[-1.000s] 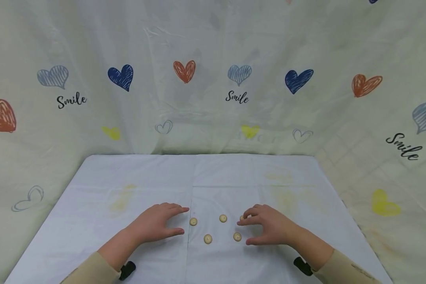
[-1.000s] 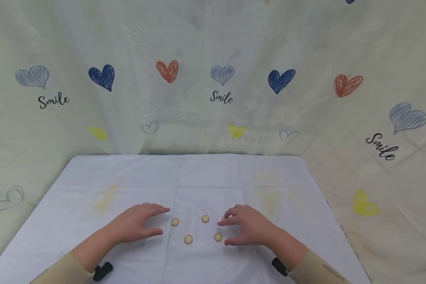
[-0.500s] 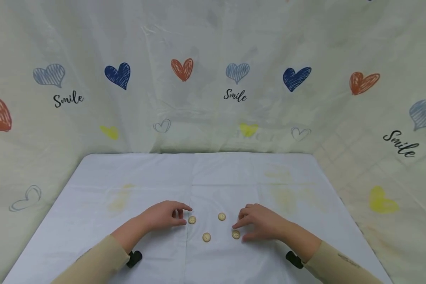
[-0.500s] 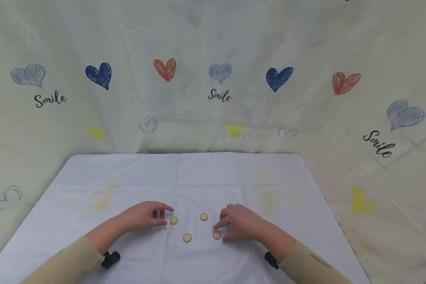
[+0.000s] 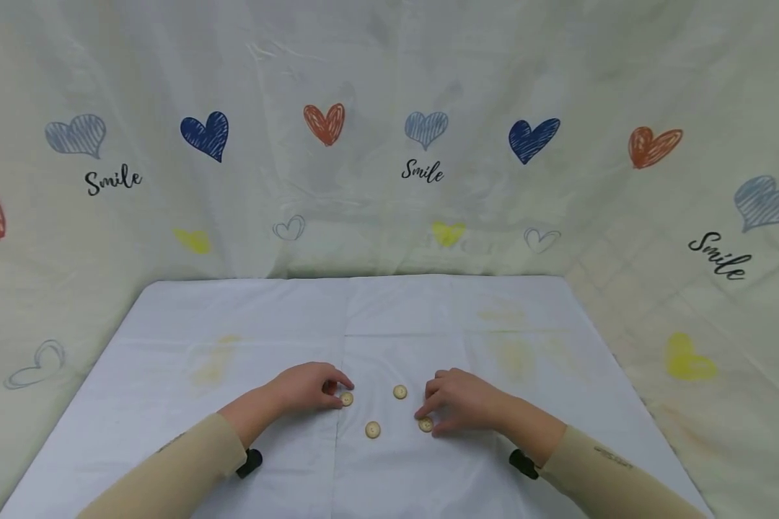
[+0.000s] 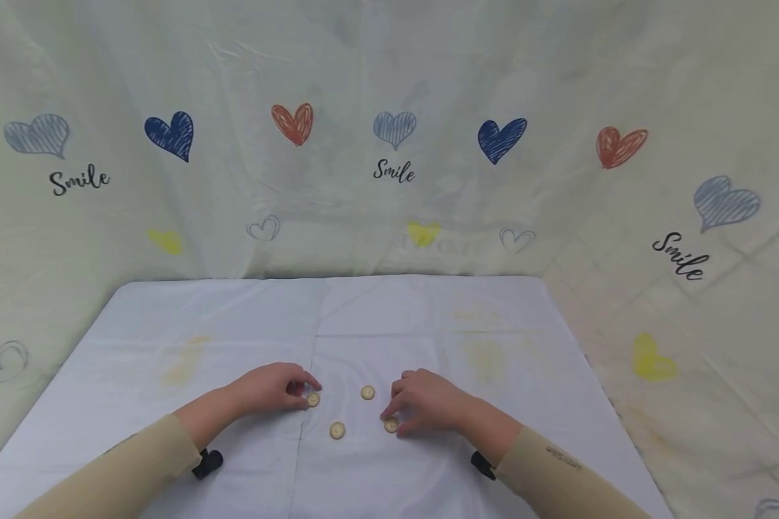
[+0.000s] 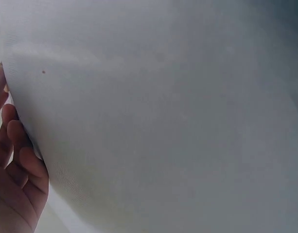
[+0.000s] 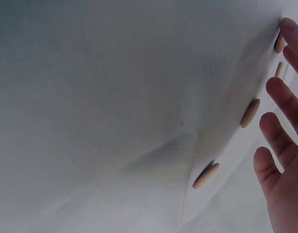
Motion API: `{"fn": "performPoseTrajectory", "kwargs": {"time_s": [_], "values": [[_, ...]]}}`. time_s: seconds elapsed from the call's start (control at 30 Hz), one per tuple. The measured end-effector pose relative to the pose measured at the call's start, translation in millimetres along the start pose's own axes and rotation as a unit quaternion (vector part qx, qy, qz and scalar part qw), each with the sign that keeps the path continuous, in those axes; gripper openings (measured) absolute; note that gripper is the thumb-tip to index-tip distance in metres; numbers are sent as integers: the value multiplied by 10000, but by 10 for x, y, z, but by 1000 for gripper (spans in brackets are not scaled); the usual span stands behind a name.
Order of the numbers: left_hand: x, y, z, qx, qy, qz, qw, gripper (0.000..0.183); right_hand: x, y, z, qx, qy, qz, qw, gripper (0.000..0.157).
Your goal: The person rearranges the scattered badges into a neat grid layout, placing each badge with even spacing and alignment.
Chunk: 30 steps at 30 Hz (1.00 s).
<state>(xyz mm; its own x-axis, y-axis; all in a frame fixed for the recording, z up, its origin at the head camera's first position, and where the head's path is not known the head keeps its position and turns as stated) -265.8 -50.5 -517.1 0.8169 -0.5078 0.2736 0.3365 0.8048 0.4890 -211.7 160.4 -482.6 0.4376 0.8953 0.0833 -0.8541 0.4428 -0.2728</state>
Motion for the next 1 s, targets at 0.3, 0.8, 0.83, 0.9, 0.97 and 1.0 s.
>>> {"fn": "performPoseTrajectory", "kwargs": {"time_s": [0.3,0.8,0.83,0.9,0.97,1.0], "values": [[18,14,7,-56,24,-30,10000,22,-49,31,-58,-15,-205,-313,9993,25],[16,50,19,-178,63,-132,9997,21,-40,65,46,45,59,-142,9999,19],[12,48,18,-173,70,-142,9997,21,-40,66,56,57,79,-113,9999,19],[7,44,18,-171,80,-160,9997,21,-42,69,84,81,129,-63,9999,19],[5,41,20,-154,90,-170,9997,21,-51,70,121,81,204,-18,9998,20],[4,39,22,-142,85,-164,9997,21,-59,73,143,81,242,-1,9997,20]]}}
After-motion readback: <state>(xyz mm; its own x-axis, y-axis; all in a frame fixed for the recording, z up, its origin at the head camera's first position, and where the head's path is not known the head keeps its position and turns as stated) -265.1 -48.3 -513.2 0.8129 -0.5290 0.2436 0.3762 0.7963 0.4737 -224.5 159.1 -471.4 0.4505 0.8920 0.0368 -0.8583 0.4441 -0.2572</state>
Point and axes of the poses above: each hand's wrist, its own x-axis away from the middle knuckle, its own z-axis out of the back of the hand, y = z × x, the point moved 9 cm from there along -x, towards the middle knuckle, and after that the axes turned 11 degrees about z, right-handed, at the moved point
